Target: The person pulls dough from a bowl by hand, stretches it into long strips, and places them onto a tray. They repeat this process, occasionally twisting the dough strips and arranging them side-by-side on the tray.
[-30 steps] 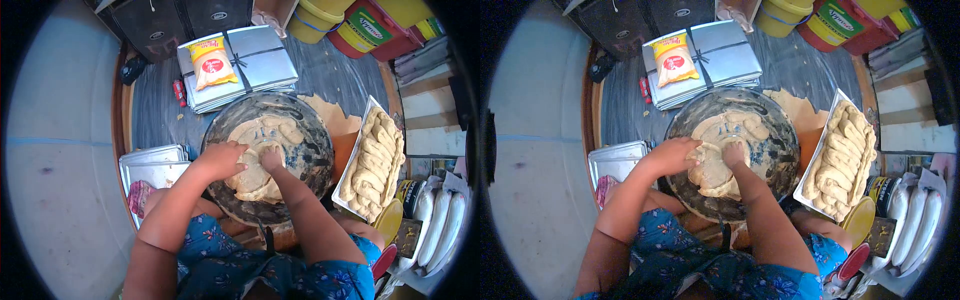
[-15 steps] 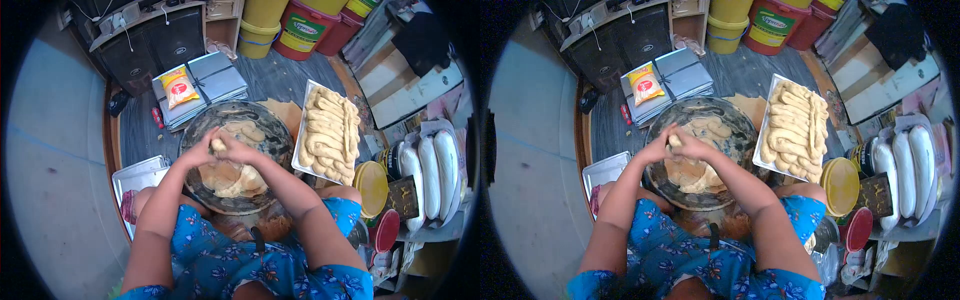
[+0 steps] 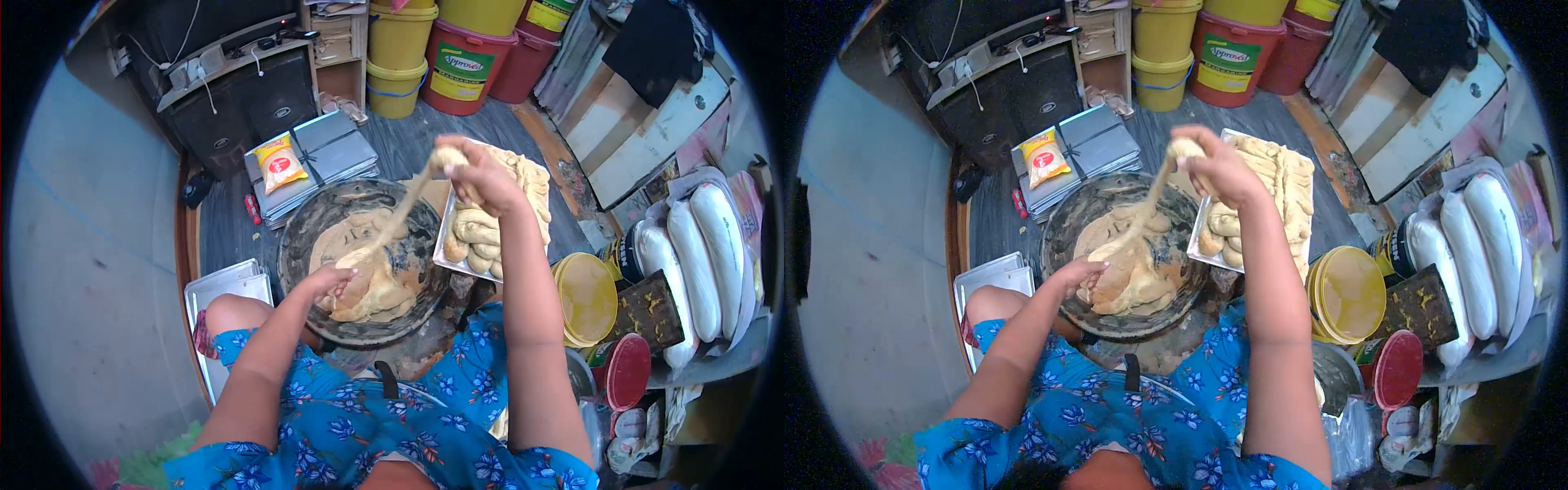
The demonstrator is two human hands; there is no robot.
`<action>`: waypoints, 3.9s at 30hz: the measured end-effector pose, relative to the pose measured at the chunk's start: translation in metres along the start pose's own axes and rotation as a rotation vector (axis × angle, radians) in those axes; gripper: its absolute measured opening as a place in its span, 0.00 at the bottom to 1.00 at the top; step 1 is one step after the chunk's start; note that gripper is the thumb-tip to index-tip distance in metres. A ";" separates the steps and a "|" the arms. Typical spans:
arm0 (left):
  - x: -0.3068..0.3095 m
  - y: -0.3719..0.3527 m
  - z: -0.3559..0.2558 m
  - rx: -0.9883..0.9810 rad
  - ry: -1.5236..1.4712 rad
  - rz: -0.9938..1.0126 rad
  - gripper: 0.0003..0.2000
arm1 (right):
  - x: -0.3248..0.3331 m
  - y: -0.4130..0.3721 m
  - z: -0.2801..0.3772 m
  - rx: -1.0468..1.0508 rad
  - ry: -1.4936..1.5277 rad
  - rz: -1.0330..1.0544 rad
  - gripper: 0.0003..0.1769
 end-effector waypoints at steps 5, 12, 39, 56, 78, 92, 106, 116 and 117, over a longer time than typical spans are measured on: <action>-0.096 0.001 -0.119 0.076 0.727 0.146 0.21 | 0.071 -0.043 -0.087 -0.181 0.047 -0.271 0.21; -0.229 0.062 -0.312 -0.557 0.483 0.247 0.17 | 0.161 -0.072 -0.112 0.011 0.092 -0.843 0.24; -0.317 0.297 -0.265 -0.681 0.498 -0.250 0.24 | 0.182 -0.053 -0.157 -0.596 -0.928 -0.267 0.26; -0.141 0.153 -0.134 -0.302 0.411 0.231 0.25 | 0.158 -0.042 -0.136 -0.457 -0.968 -0.275 0.30; 0.115 0.063 0.059 0.011 0.352 -0.231 0.26 | -0.107 -0.044 -0.148 -0.186 -1.185 0.513 0.30; 0.131 0.230 0.087 -0.038 0.510 -0.717 0.25 | -0.101 -0.018 -0.202 -0.202 -1.193 0.675 0.19; 0.131 0.313 0.099 0.163 0.767 -0.339 0.31 | -0.101 -0.016 -0.229 -0.289 -1.157 0.813 0.27; 0.089 0.243 0.052 0.021 0.996 -0.251 0.23 | -0.109 -0.022 -0.229 -0.269 -1.180 0.783 0.20; 0.086 0.233 0.045 0.001 0.936 -0.225 0.22 | -0.109 -0.022 -0.226 -0.276 -1.181 0.794 0.20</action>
Point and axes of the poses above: each hand's wrist, its own y-axis towards the middle knuckle, its own x-axis out of the back of the hand, z = x × y, the point moved 5 cm from there along y, towards the middle knuckle, and after that the axes turned 12 degrees about -y, right-handed, at the moved point
